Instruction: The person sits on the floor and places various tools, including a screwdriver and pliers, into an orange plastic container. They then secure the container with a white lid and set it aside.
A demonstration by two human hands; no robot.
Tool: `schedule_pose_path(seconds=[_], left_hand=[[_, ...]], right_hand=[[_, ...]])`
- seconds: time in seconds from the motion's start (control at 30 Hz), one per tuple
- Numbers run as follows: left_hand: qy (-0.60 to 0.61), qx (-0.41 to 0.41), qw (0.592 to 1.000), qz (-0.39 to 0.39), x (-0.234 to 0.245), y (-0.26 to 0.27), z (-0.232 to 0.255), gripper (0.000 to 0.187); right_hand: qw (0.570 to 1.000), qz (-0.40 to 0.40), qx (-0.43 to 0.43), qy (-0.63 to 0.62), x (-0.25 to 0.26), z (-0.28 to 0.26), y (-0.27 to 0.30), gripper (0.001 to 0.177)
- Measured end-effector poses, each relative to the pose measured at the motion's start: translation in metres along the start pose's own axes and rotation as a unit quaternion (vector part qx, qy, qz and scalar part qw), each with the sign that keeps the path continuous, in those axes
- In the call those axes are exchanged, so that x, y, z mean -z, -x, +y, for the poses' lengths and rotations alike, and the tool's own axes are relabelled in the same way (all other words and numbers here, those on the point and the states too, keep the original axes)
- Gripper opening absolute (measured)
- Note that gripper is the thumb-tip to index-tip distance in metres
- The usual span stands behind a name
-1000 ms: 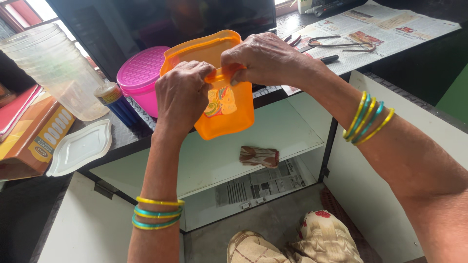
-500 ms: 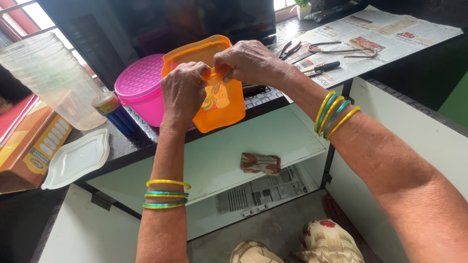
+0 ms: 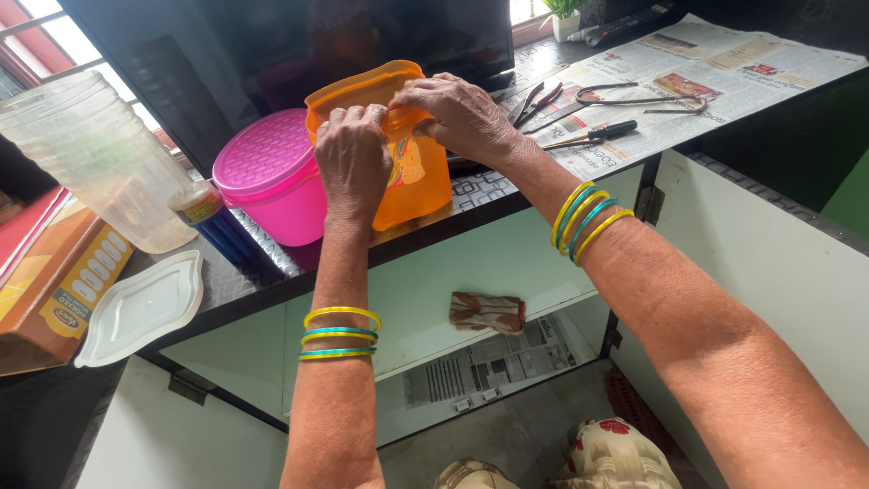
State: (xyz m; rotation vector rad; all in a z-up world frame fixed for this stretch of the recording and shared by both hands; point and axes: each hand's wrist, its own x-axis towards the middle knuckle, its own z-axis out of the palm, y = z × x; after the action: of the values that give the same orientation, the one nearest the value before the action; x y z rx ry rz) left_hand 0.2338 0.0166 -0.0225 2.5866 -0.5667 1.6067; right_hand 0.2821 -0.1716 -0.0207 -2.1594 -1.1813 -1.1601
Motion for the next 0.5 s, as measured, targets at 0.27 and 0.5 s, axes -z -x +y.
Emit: schedule_pose_path(seconds=[0.27, 0.5], left_hand=[[0.129, 0.097, 0.985, 0.066, 0.011, 0.001, 0.034, 0.044], [0.516, 0.275, 0.800, 0.137, 0.006, 0.015, 0.098, 0.039]], right_hand=[[0.902, 0.087, -0.225, -0.358, 0.026, 0.004, 0.010, 0.049], [0.708, 0.179, -0.297, -0.616, 0.058, -0.033, 0.058, 0.067]])
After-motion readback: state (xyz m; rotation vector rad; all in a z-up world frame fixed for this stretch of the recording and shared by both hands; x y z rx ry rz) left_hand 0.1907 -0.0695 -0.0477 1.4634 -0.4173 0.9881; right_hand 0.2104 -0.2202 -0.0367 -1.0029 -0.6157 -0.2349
